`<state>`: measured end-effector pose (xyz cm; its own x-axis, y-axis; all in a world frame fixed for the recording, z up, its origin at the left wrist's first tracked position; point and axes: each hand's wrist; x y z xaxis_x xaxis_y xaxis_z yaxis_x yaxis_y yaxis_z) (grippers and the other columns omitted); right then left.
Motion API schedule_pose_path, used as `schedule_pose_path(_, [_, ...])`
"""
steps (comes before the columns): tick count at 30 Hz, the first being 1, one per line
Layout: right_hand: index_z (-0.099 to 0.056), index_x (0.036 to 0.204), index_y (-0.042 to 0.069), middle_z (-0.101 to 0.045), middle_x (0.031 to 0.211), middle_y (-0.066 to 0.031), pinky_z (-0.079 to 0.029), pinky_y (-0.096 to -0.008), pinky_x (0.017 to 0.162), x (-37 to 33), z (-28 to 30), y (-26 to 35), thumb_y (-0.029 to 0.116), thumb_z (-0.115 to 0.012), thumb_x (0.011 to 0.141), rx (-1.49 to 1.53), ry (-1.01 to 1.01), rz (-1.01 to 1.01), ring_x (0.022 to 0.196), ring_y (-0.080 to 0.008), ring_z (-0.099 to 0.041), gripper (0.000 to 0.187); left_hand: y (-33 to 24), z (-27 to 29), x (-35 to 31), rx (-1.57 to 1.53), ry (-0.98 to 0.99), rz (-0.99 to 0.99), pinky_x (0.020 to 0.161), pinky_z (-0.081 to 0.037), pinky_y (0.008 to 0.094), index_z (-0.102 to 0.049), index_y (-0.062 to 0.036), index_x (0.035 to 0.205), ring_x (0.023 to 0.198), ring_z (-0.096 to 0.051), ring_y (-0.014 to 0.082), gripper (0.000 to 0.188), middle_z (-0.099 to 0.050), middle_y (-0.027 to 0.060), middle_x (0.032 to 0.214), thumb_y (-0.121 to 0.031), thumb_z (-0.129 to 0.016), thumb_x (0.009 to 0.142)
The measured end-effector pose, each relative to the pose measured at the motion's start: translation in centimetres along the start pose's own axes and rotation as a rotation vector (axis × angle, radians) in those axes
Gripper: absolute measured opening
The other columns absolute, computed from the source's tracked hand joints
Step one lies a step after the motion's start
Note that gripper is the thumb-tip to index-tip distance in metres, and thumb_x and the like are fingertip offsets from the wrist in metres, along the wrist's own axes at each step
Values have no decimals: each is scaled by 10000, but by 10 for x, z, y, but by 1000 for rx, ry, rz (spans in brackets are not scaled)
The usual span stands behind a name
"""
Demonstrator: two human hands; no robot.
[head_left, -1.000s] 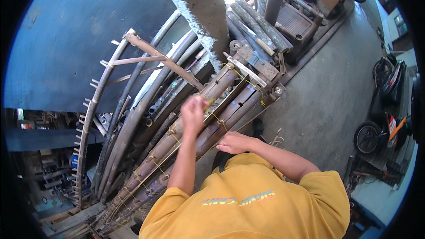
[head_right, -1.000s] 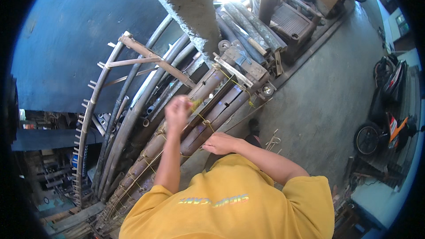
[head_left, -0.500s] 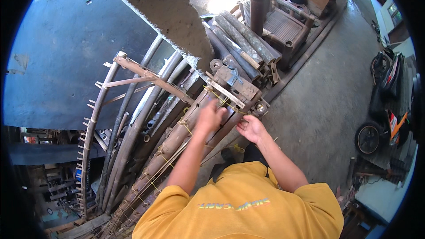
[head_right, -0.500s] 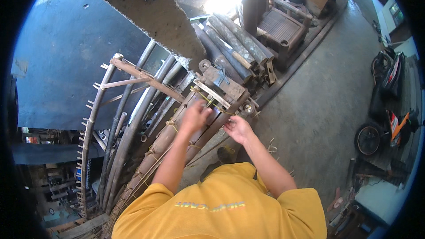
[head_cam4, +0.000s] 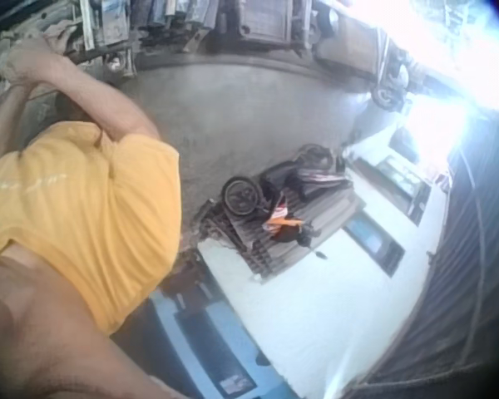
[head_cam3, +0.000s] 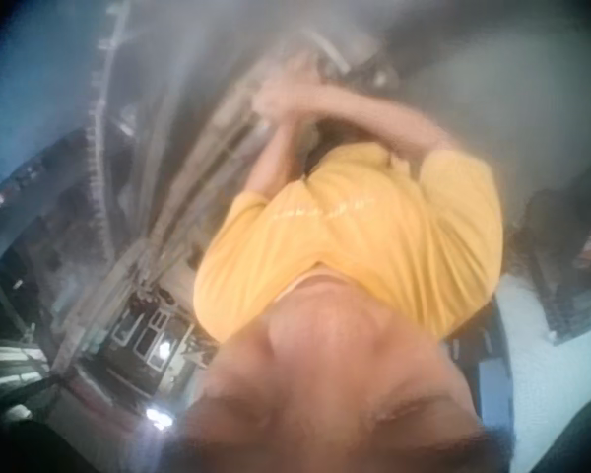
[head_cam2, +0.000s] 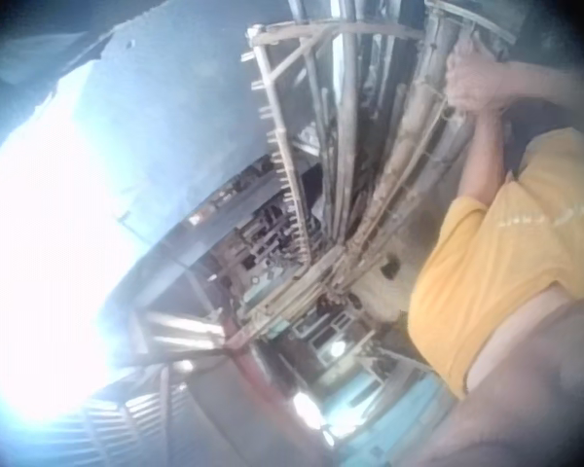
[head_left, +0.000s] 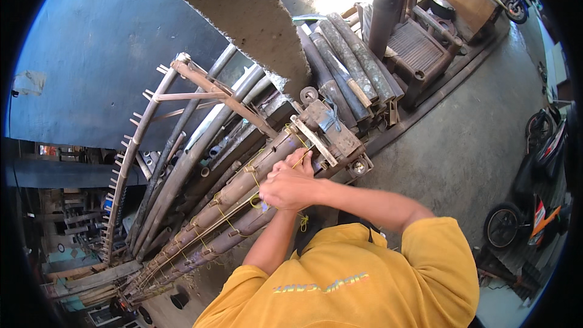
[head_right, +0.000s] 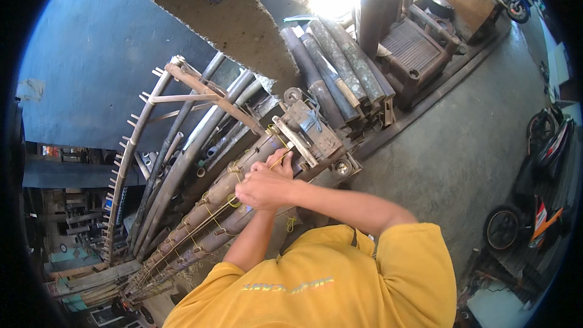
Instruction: The person repeatedly ties thin bamboo poles to a curved metal frame using yellow string. They wrap the string around the poles and frame, then tie knots to secure them in place.
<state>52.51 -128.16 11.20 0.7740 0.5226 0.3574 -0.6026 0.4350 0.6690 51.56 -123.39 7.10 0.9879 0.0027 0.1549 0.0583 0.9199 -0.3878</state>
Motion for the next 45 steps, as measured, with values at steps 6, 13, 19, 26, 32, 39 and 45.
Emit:
schedule_pose_path(6, [-742, 1084, 44, -680, 1128, -206, -304, -562, 1060, 85, 51, -91, 599, -484, 942, -651, 430, -159, 1163, -357, -556, 628, 5, -7, 14, -181, -9, -73, 905, -382, 480, -718, -123, 1039, 916, -637, 355, 197, -703, 147, 993, -257, -581, 992])
schedule_pose_path(13, [-642, 773, 6, -640, 704, -191, -503, -450, 719, -3, 123, -30, 335, -541, 982, 294, 756, 71, 732, -368, -652, 402, 35, -39, 4, -165, -48, -48, 824, -335, 407, -722, -155, 997, 897, -643, 234, 107, -714, 42, 931, -187, -632, 948])
schedule_pose_path(19, [-661, 721, 37, -640, 701, -192, -513, -486, 777, -112, 75, -45, 289, -534, 966, 284, 388, -223, 747, -400, -635, 374, 3, 13, 50, -676, -42, 39, 688, -416, 359, -723, -89, 945, 772, -640, 204, 192, -699, 83, 833, -195, -566, 983])
schedule_pose_path(26, [-646, 729, 15, -642, 708, -155, -497, -436, 786, -138, 68, -24, 293, -563, 967, 265, 81, -147, 792, -336, -635, 376, 78, -24, 125, -432, 55, 238, 660, -483, 395, -705, -6, 851, 685, -645, 235, 250, -691, 137, 748, -202, -587, 951])
schedule_pose_path(32, [-542, 666, 96, -440, 584, 29, -494, -376, 813, -221, 78, -27, 332, -522, 1026, 1175, -623, -651, 563, -116, -433, 431, 57, 17, 144, -509, 22, -15, 644, -448, 364, -732, -5, 914, 661, -576, 148, 198, -657, 59, 698, -174, -629, 923])
schedule_pose_path(39, [-375, 607, 176, -341, 534, 43, -463, -354, 862, -308, 22, 24, 386, -495, 1036, 1705, -1669, -323, 480, -117, -313, 493, 66, -5, 144, -923, 168, -14, 566, -371, 261, -742, 8, 988, 651, -503, 55, 207, -628, -21, 736, -148, -608, 967])
schedule_pose_path(45, [-356, 609, 186, -311, 536, 48, -490, -334, 701, -430, -56, 45, 434, -538, 1010, 1460, -1989, -727, 427, -106, -227, 505, 60, -9, 119, -582, 134, 169, 659, -449, 379, -709, 14, 942, 674, -563, 165, 293, -630, 78, 715, -269, -630, 949])
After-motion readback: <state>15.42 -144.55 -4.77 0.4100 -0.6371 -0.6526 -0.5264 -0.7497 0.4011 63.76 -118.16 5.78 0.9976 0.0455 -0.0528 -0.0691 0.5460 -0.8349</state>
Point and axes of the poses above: each hand's wrist, its own x-axis towards the middle knuckle, its own z-axis out of the back of the hand, y = z × x
